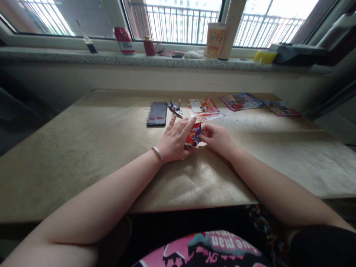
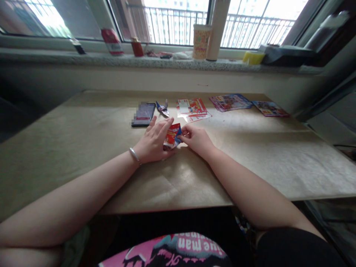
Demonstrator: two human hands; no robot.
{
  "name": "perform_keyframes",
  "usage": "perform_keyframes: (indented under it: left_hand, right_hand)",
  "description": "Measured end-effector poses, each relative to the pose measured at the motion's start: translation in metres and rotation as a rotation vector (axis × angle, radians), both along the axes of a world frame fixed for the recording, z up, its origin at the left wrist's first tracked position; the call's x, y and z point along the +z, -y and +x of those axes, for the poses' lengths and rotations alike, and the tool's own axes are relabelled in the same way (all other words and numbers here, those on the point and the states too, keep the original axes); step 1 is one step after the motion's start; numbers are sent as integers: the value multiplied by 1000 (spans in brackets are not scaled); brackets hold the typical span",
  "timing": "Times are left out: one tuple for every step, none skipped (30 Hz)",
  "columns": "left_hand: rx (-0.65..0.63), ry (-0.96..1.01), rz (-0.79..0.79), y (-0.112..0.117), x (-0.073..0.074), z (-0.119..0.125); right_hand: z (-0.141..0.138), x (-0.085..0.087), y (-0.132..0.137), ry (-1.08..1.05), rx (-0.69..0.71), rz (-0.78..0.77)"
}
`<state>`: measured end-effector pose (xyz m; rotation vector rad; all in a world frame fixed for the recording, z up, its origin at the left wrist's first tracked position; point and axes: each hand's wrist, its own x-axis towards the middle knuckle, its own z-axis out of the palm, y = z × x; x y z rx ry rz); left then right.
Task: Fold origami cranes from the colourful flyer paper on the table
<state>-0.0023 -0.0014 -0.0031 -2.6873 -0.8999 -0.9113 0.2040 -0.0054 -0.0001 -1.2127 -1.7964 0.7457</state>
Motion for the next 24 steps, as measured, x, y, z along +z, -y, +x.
perform_keyframes:
  left_hand:
    - [11, 4, -5, 0, 1, 0]
    - [24, 6, -12, -1, 2, 0]
    - [36, 7, -19, -1, 2, 0]
    - [48, 6, -25, -1, 3, 0]
    - [56, 5, -27, -1, 3, 0]
    - [58, 5, -24, -1, 4, 0]
    - [59, 5, -19, -1, 4, 0]
    - [60, 7, -13, -1, 4, 0]
    - [63, 13, -8, -1, 5, -1]
    - [71, 20, -5, -1, 5, -1]
    - [83, 29, -5, -1, 5, -1]
    - [99, 41, -6, -1, 5, -1]
    - [115, 55, -8, -1, 5, -2]
    - [130, 71, -9, -2, 5, -2]
    - [142, 89, -8, -2, 5, -2]
    - [151, 109, -5, -2, 6, -3]
    - [156, 129, 1, -2, 6, -3]
    - [159, 146, 9, -3, 6, -3]
    - [159, 157, 15, -3, 6, -4]
    - [157, 162, 19, -3, 6, -4]
    - [154, 163, 20, -4, 6, -4]
    - [148, 161, 17, -4, 5, -4]
    - [141, 158, 13, -5, 5, -4]
    - [133, 156, 10, -5, 5, -4]
  right_hand:
    - [0, 0, 0, -32, 7, -8]
    - [1, -1, -1, -56, 12, -17]
    - [1, -1, -1, -74, 16, -28]
    - [1, -1, -1, -87, 20, -40]
    - [1, -1, -2, -98, 25, -49]
    - [2, -1, -2, -109, 31, -57]
    - [2, -1, -2, -122, 36, -60]
    - [1, -1, -2, -137, 40, -58]
    - [1, -1, -2, -152, 44, -53]
    - [1, -1, -2, -167, 47, -48]
    - [1, 0, -2, -184, 50, -47]
    - [0, 0, -2, -203, 55, -48]
    - [0, 1, -1, -226, 62, -49]
    - [-1, 1, -1, -247, 72, -50]
    - [-1, 2, -1, -267, 83, -48]
    - [-1, 3, 0, -279, 94, -43]
    - [-2, 3, 0, -279, 107, -36]
    - [-2, 3, 1, -269, 119, -26]
    - [-2, 3, 1, -254, 129, -16]
    - [-3, 2, 1, -238, 133, -7]
    - [-4, 2, 1, -225, 133, 1]
    - [-4, 1, 0, -218, 130, 5]
    - [-5, 0, 0, -218, 125, 6]
    - [-5, 0, 0, -220, 118, 2]
